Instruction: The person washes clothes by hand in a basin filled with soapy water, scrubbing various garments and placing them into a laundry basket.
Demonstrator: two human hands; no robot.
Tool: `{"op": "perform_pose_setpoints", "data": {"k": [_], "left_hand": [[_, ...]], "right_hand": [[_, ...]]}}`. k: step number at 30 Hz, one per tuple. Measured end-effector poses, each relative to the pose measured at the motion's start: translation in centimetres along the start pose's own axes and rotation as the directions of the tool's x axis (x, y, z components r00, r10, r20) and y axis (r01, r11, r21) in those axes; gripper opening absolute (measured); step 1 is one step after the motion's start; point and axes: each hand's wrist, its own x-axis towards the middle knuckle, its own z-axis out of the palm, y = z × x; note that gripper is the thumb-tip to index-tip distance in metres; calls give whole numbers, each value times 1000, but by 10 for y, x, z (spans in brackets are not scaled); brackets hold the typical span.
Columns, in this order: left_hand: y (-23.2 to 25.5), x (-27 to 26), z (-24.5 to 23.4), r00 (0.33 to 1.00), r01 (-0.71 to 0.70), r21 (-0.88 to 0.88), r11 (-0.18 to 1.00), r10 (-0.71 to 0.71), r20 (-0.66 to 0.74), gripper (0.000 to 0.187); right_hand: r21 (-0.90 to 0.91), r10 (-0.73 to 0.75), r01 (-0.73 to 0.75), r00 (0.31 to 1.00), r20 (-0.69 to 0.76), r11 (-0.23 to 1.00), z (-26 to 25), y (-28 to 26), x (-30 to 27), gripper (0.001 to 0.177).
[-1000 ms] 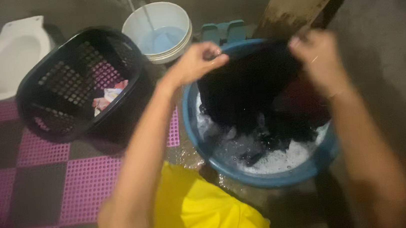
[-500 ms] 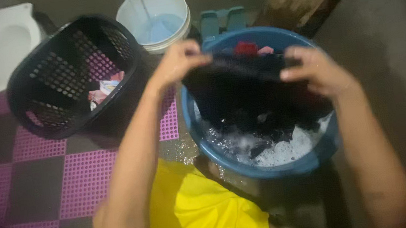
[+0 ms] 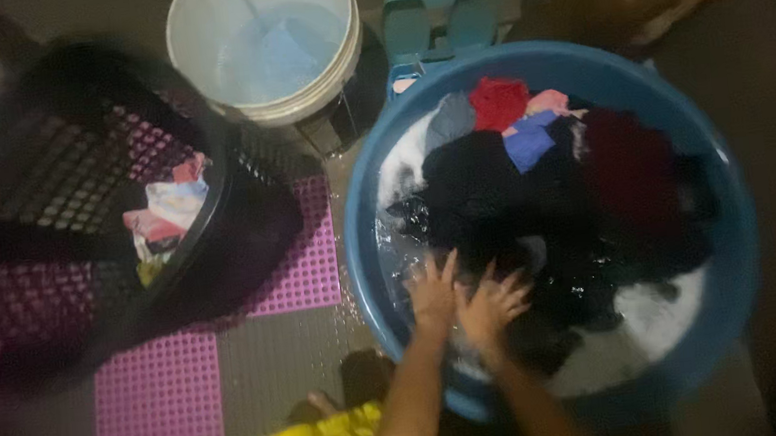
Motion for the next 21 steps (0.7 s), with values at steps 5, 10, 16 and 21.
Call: {"op": "perform_pose_setpoints", "data": {"k": [5, 10, 16, 21], "left_hand": [[-25, 37, 47, 996, -21, 235, 972, -1, 93, 63], [-31, 42, 53, 962, 3, 36, 999, -12, 272, 41], [-63, 27, -11, 968, 37, -211, 977, 17, 249, 30], [-40, -1, -115, 990, -124, -399, 908, 142, 16, 34]], "right_hand": [[253, -59, -11, 962, 267, 967, 42, 3, 21, 70], [529, -167, -64, 911, 378, 846, 51, 12, 60, 50], [681, -131, -6, 980, 149, 732, 35, 44, 44, 41], [758, -162, 308, 951, -264, 576, -88, 53, 34, 54]]}}
